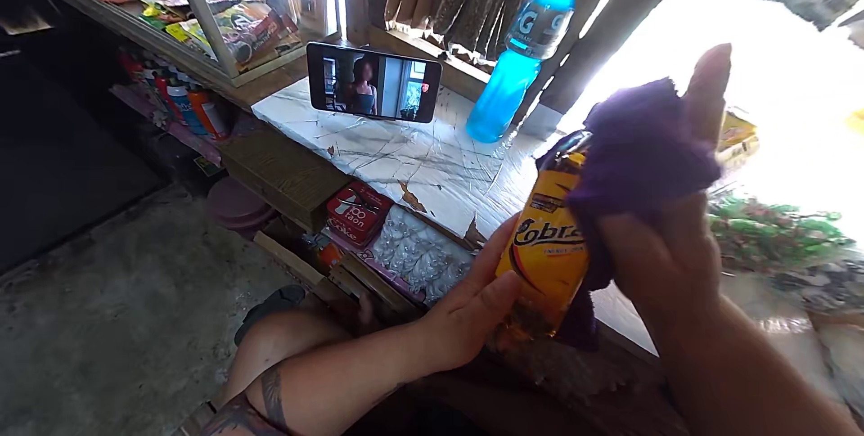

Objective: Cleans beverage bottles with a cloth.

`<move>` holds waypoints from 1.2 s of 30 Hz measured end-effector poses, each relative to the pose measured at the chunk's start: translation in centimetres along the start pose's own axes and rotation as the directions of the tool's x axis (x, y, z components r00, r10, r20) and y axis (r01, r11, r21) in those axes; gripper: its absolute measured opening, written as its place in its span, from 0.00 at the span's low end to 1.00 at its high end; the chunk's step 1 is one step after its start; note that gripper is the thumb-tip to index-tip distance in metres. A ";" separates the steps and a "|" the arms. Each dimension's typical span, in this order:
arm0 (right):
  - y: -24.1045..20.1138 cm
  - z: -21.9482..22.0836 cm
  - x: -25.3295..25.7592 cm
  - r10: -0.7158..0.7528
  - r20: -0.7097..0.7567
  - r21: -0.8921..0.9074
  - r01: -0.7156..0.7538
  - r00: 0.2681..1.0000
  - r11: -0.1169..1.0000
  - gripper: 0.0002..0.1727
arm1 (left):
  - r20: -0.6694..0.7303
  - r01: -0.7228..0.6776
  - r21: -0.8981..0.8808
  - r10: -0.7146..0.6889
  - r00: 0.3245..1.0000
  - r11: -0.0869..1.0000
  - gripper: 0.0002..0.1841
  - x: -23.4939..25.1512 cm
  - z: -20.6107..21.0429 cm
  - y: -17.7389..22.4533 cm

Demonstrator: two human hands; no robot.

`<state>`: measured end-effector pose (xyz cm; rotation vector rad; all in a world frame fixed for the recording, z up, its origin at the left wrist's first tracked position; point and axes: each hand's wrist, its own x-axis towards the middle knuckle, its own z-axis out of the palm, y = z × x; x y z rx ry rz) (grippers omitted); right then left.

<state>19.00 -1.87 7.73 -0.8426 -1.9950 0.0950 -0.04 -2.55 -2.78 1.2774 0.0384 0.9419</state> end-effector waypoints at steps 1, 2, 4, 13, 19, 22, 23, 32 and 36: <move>0.0 0.4 0.2 -0.057 0.052 -0.086 0.061 0.997 0.994 0.39 | -0.032 0.024 -0.002 -0.024 0.999 1.000 0.44 0.1 -0.1 0.2; -0.1 0.9 0.2 -0.113 0.083 -0.137 0.123 0.990 0.983 0.35 | -0.066 0.037 -0.003 -0.037 0.997 0.999 0.45 0.3 -0.3 0.5; -0.2 1.9 -0.2 -0.200 0.159 -0.167 0.226 0.967 0.960 0.27 | -0.132 0.037 -0.007 -0.037 0.991 0.999 0.45 0.4 -0.6 0.9; 0.0 2.1 -0.8 -0.348 0.266 -0.057 0.375 0.899 0.925 0.16 | -0.153 -0.127 0.106 0.142 0.978 0.986 0.38 -0.7 0.3 -0.1; 0.2 -1.7 0.4 0.068 -0.051 0.100 -0.063 0.996 0.993 0.40 | 0.073 -0.152 0.219 0.139 0.988 0.964 0.40 -0.3 1.2 -1.0; 0.5 -3.2 0.7 0.307 -0.027 0.373 -0.276 0.951 0.886 0.25 | 0.099 -0.119 0.329 0.091 0.991 0.937 0.40 -0.2 1.0 -0.8; 0.7 -3.4 0.8 0.366 0.012 0.446 -0.332 0.931 0.831 0.23 | 0.096 -0.107 0.358 0.078 0.992 0.928 0.40 -0.1 0.9 -0.7; 1.1 -2.9 1.0 0.336 -0.152 0.654 -0.160 0.929 0.739 0.15 | 0.136 0.073 -0.098 -0.059 0.989 0.993 0.42 0.0 1.1 -0.3; 0.9 -2.3 0.8 0.361 -0.153 0.736 -0.138 0.920 0.663 0.13 | 0.242 0.264 -0.374 -0.181 0.953 0.889 0.40 0.0 0.9 -0.7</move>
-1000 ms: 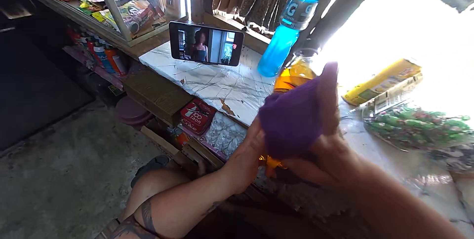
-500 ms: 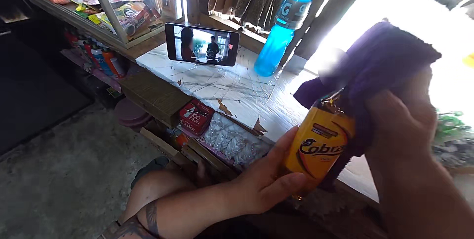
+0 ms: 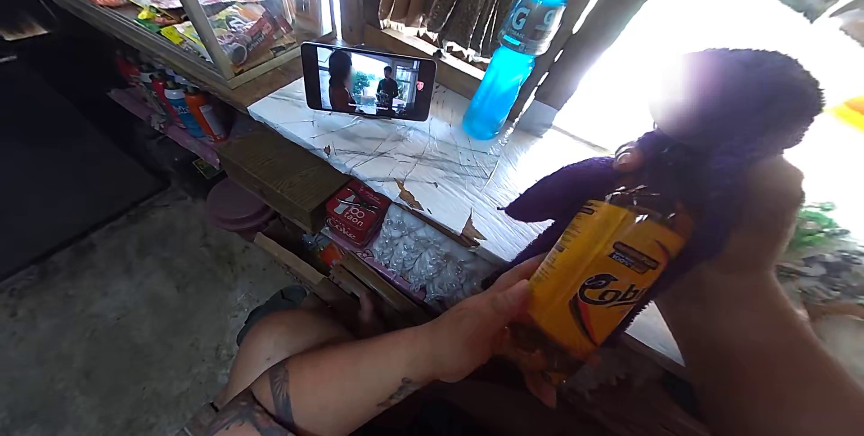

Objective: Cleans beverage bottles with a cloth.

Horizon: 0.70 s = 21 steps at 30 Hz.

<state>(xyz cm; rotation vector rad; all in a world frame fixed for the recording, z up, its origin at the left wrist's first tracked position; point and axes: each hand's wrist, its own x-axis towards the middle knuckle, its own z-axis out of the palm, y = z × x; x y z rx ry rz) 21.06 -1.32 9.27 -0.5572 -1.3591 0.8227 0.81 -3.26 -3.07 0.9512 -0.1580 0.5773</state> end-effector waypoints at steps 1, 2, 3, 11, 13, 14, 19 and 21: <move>0.1 0.0 -0.1 0.008 0.015 -0.001 -0.008 1.000 1.000 0.14 | 0.007 -0.002 -0.005 0.002 1.000 1.000 0.40 0.0 -0.1 -0.2; 0.1 -0.1 -0.1 0.009 0.041 -0.008 -0.009 0.999 1.000 0.16 | -0.005 -0.010 0.013 0.010 1.000 1.000 0.40 0.0 0.0 -0.4; 0.1 -0.2 -0.2 -0.002 0.063 -0.018 0.003 0.998 1.000 0.19 | -0.030 -0.028 0.058 0.029 0.999 0.998 0.39 0.0 0.1 -0.4; 0.3 1.0 -1.1 -0.174 0.227 -0.546 0.274 0.958 0.792 0.25 | -0.156 -0.171 0.464 0.270 0.950 0.869 0.40 -0.3 0.7 0.3; 0.7 1.4 -1.3 -0.173 0.315 -0.607 0.338 0.933 0.719 0.27 | -0.144 -0.216 0.476 0.318 0.937 0.853 0.39 -0.3 0.2 0.2; 0.9 1.8 -1.3 -0.167 0.335 -0.626 0.351 0.927 0.696 0.29 | -0.156 -0.215 0.483 0.326 0.932 0.849 0.40 -0.3 0.0 0.3; 2.3 3.0 -1.9 -0.093 0.545 -0.664 0.497 0.833 0.559 0.54 | -0.257 -0.200 0.511 0.371 0.892 0.836 0.42 -0.4 -0.4 1.3; 2.9 3.5 -2.7 -0.099 0.624 -0.639 0.579 0.775 0.507 0.39 | -0.305 -0.221 0.501 0.410 0.860 0.837 0.40 -0.6 -0.5 1.4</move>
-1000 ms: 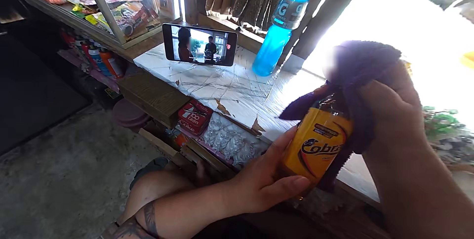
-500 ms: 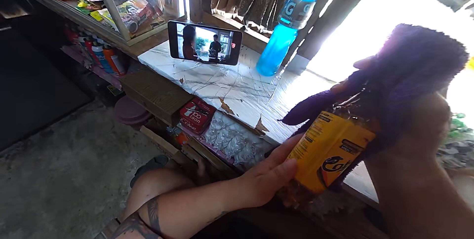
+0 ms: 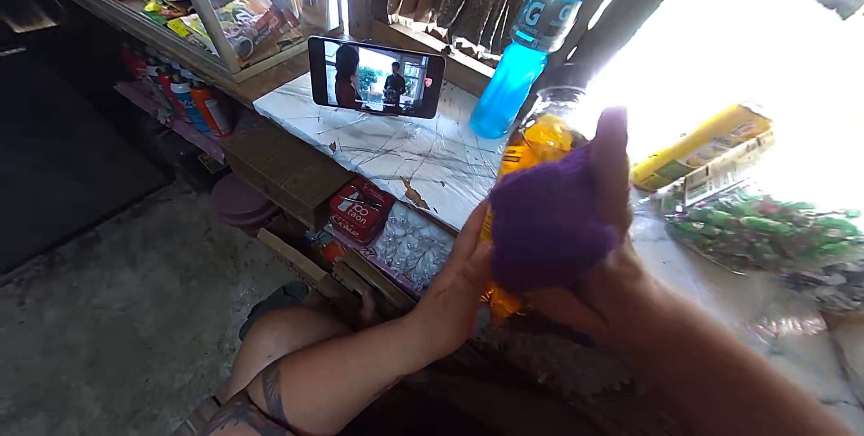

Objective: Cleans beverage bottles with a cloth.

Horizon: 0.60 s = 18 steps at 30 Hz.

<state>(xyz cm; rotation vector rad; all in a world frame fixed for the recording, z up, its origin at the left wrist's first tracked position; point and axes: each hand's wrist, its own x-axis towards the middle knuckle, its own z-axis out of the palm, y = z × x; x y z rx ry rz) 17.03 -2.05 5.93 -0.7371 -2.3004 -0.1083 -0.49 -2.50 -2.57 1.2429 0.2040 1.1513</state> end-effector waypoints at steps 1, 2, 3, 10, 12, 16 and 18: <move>-0.3 0.5 -0.2 -0.027 0.013 -0.021 0.027 1.000 0.999 0.32 | -0.026 -0.005 -0.021 0.004 1.000 1.000 0.39 -0.2 -0.1 0.1; -0.5 0.8 -0.4 -0.054 0.039 -0.036 0.056 0.998 0.998 0.27 | -0.049 -0.015 -0.042 0.013 0.999 0.999 0.38 -0.4 -0.2 0.1; -0.7 0.9 -0.5 -0.085 0.075 -0.043 0.088 0.994 0.995 0.24 | -0.063 -0.025 -0.069 0.020 0.998 0.997 0.34 -0.5 -0.2 0.2; -0.6 0.0 -0.3 -0.061 -0.031 -0.058 0.059 0.998 0.997 0.22 | 0.066 -0.129 0.032 0.127 0.990 0.991 0.34 -0.4 0.2 0.1; -0.4 -1.0 0.1 0.020 -0.127 -0.002 -0.020 0.992 1.000 0.35 | 0.116 -0.142 0.082 0.132 0.984 0.986 0.38 -0.1 0.5 -0.2; -0.3 -3.0 0.5 0.223 -0.350 0.239 -0.143 0.910 0.960 0.35 | 0.247 -0.152 0.185 0.104 0.963 0.971 0.38 -0.3 0.8 -0.4; 0.2 -3.7 -0.4 0.335 -0.444 0.319 -0.203 0.831 0.926 0.19 | 0.281 -0.159 0.276 0.078 0.957 0.948 0.38 -0.2 0.7 -0.1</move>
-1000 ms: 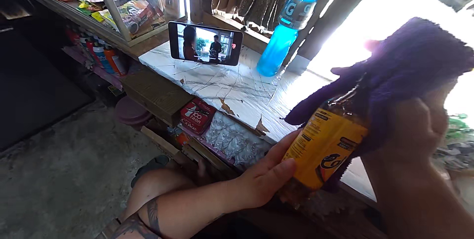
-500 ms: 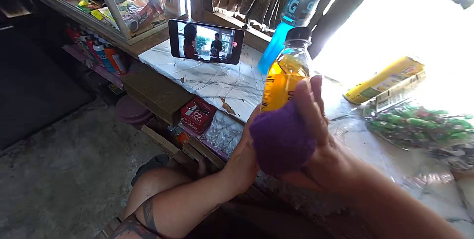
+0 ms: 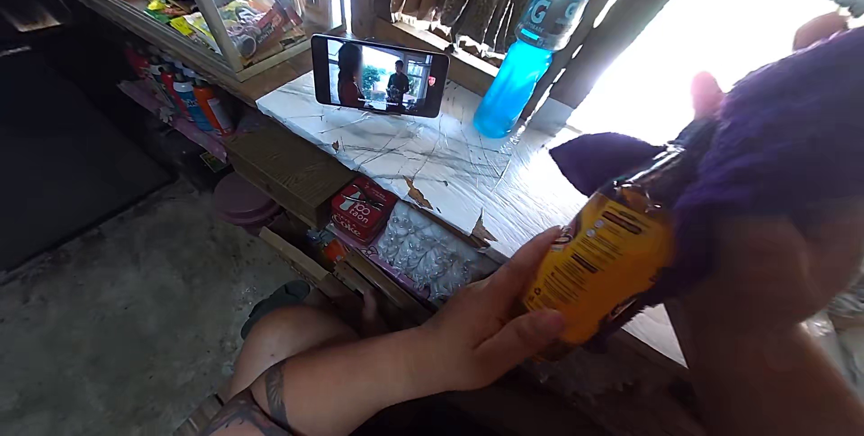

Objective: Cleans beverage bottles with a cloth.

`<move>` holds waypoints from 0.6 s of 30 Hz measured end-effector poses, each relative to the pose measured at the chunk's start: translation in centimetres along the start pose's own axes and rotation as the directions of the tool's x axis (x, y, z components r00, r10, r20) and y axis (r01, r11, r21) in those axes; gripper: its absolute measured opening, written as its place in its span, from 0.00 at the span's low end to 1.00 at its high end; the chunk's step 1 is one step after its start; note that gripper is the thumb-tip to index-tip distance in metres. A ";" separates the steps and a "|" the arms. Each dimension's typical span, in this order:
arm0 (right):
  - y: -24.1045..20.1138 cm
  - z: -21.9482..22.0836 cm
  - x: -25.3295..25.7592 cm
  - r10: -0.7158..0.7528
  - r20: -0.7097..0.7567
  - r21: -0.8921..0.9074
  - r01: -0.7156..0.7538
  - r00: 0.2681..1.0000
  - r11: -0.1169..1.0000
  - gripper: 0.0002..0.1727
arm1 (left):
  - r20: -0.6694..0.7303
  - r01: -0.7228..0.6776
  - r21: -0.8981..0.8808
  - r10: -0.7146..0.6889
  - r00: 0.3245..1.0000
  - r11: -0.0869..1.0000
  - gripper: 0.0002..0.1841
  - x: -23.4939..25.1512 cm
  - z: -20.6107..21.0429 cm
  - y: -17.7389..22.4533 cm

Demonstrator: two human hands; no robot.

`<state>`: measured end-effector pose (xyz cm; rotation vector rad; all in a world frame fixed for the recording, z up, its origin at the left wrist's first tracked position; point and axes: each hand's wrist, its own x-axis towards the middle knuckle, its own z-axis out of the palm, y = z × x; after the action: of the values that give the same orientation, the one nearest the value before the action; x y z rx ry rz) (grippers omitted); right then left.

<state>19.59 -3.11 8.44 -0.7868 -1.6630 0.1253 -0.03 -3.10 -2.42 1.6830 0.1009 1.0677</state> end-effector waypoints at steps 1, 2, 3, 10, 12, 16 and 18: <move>0.1 -0.5 0.2 0.056 -0.020 0.054 -0.055 0.998 0.997 0.17 | 0.013 0.008 0.047 -0.009 1.000 0.999 0.38 0.1 -0.2 0.2; 0.2 -0.8 0.4 0.115 -0.017 0.121 -0.112 0.993 0.986 0.18 | 0.022 0.017 0.094 -0.019 1.000 0.995 0.37 0.1 -0.3 0.3; 0.1 -0.9 0.7 0.165 -0.012 0.174 -0.161 0.986 0.971 0.17 | 0.023 0.025 0.133 -0.028 0.999 0.991 0.37 0.1 -0.4 0.4; 0.4 -1.0 1.0 0.287 -0.037 0.337 -0.259 0.957 0.905 0.13 | 0.065 0.013 -0.137 -0.004 0.998 0.990 0.39 0.4 -0.4 0.3; 0.7 -1.3 0.9 0.316 -0.040 0.419 -0.271 0.948 0.867 0.13 | 0.126 0.099 -0.349 -0.058 0.990 0.932 0.39 0.5 -0.4 0.3; 1.1 -1.2 0.7 0.312 -0.017 0.503 -0.262 0.950 0.824 0.16 | 0.288 0.331 -0.628 -0.185 0.940 0.704 0.41 0.1 0.3 -0.1; 1.1 -1.0 0.7 0.311 0.003 0.503 -0.270 0.950 0.821 0.18 | 0.259 0.302 -0.622 -0.174 0.950 0.722 0.39 -0.1 0.6 -0.2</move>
<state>20.93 -2.25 8.74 -0.6277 -1.3342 0.7070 0.39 -3.55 -2.66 1.0693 -0.1624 0.6314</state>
